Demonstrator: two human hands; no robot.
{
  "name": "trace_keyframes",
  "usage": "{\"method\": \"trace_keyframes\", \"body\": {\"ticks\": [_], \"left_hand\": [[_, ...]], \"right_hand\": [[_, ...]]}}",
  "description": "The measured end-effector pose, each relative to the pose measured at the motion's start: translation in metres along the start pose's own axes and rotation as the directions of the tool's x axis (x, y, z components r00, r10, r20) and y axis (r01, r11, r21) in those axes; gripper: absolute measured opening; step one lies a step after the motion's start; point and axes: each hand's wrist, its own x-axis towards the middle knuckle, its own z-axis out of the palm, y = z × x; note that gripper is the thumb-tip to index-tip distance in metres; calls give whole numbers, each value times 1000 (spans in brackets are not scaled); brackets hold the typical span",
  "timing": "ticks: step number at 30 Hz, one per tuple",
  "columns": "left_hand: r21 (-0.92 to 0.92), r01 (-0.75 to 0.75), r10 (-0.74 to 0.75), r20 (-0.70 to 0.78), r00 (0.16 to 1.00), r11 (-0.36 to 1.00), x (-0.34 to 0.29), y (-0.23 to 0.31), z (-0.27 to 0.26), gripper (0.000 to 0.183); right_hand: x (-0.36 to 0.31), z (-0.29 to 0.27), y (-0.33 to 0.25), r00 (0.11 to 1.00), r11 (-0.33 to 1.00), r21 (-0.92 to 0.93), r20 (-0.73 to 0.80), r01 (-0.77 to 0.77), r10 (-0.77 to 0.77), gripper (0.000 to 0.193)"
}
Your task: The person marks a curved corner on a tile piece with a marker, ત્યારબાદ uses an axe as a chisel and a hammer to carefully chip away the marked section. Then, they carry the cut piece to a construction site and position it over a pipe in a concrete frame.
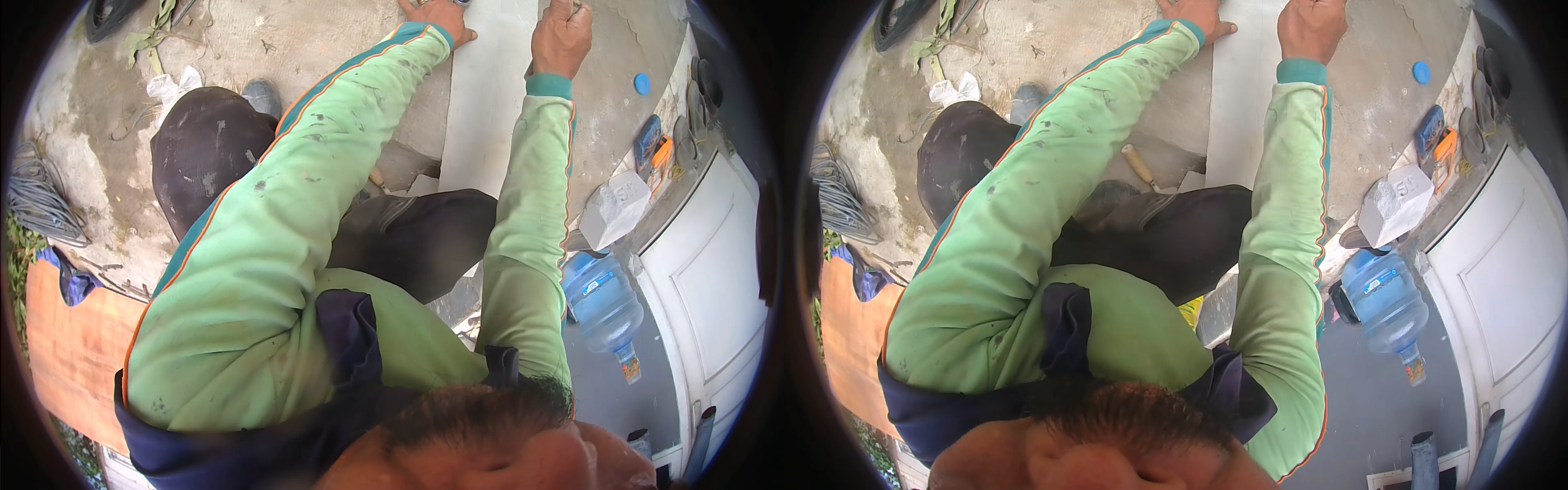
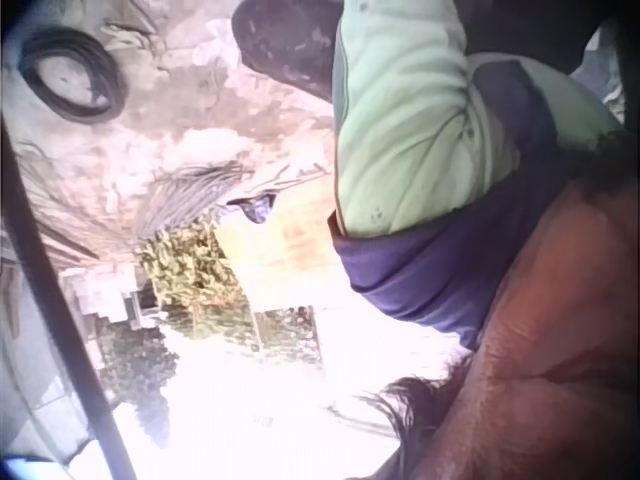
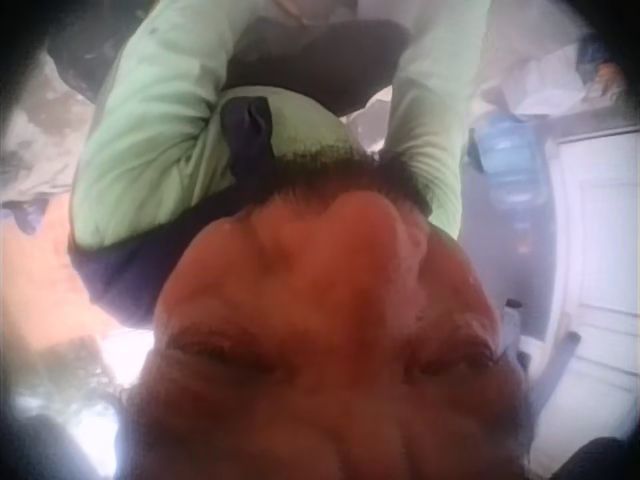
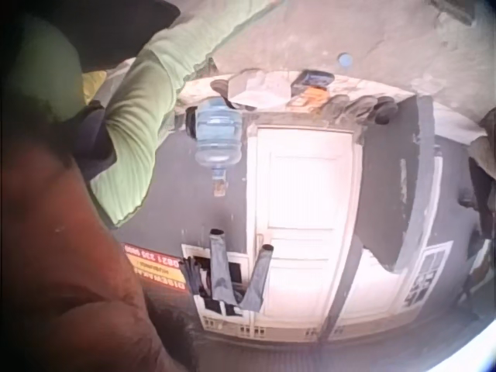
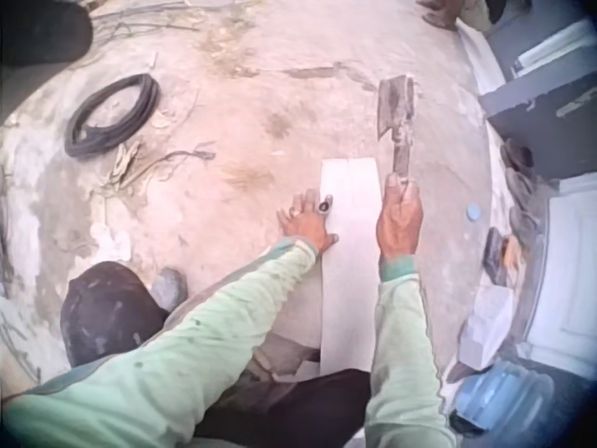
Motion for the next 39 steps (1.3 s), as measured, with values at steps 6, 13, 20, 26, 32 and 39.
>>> {"method": "trace_keyframes", "body": {"ticks": [6, 13, 20, 26, 32, 39], "left_hand": [[-34, -105, 104, -29, 994, 994, -1, 16, 6, 89], [-47, -42, 44, 40, 998, 998, -6, 5, -4, 90], [-42, -44, 45, 4, 999, 998, -4, 5, -3, 89], [-95, -83, 80, -34, 996, 992, -10, 1, 0, 89], [-46, -25, 25, -7, 1000, 999, -5, 6, 1, 90], [-61, -53, 55, 29, 998, 997, -3, 9, 0, 94]], "right_hand": [[-33, 16, 72, 999, 995, -92, 17, -37, 39, 37], [-39, -7, 30, 971, 980, 35, 146, -197, 189, 45], [-34, 5, 26, 997, 990, 136, -51, -43, 51, 33], [-15, 22, 83, 918, 956, -1, 276, -295, 283, 36], [-39, -27, 26, 975, 881, 421, 47, -216, 217, 37], [-63, -5, 71, 901, 935, -183, 261, -305, 345, 54]]}}
